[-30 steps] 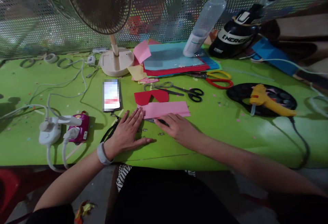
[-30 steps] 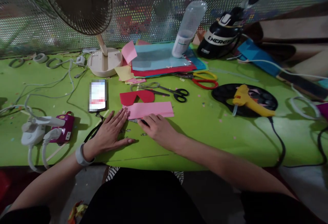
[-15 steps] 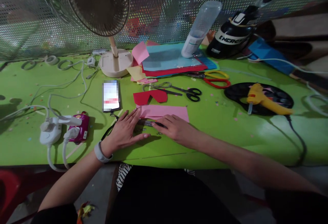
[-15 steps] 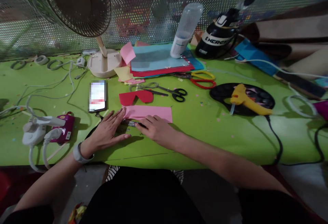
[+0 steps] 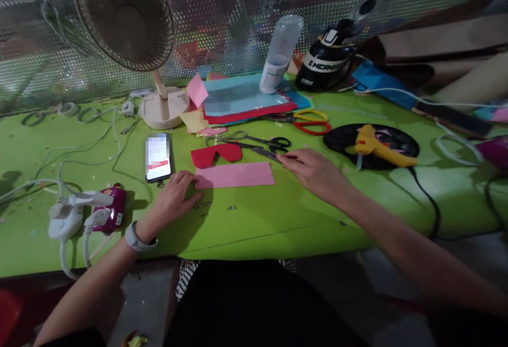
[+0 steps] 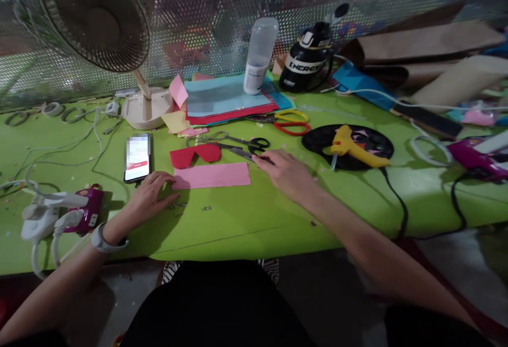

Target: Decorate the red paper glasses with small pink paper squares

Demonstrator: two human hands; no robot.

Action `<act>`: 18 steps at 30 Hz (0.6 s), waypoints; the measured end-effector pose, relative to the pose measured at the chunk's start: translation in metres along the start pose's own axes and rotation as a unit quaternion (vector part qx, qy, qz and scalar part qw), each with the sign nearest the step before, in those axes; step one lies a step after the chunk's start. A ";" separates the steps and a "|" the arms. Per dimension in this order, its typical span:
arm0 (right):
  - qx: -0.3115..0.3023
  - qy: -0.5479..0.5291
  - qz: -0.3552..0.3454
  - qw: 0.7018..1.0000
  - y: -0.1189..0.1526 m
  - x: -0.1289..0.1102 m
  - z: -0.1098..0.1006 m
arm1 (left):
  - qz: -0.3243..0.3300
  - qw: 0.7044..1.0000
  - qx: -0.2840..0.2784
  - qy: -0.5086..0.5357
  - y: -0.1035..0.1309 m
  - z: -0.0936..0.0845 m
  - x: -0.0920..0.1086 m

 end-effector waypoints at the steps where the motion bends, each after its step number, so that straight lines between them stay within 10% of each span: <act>1: -0.004 0.014 0.008 1.000 0.000 0.005 0.001 | 0.002 1.000 -0.002 0.000 -0.002 0.000 0.000; 10: -0.025 -0.082 -0.098 0.992 -0.031 -0.039 0.016 | 0.010 0.997 -0.074 0.032 -0.019 -0.003 -0.001; 18: -0.068 -0.067 -0.021 0.995 -0.058 -0.024 0.033 | 0.020 0.996 -0.081 0.028 -0.020 -0.006 0.002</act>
Point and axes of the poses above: each hand's wrist, its own y-axis away from the middle knuckle, its own z-axis out of the palm, x = y × z, the point moved 7 cm from there along -y, towards the middle knuckle, and after that the axes turned 13 degrees about -z, right-handed, at the moved point
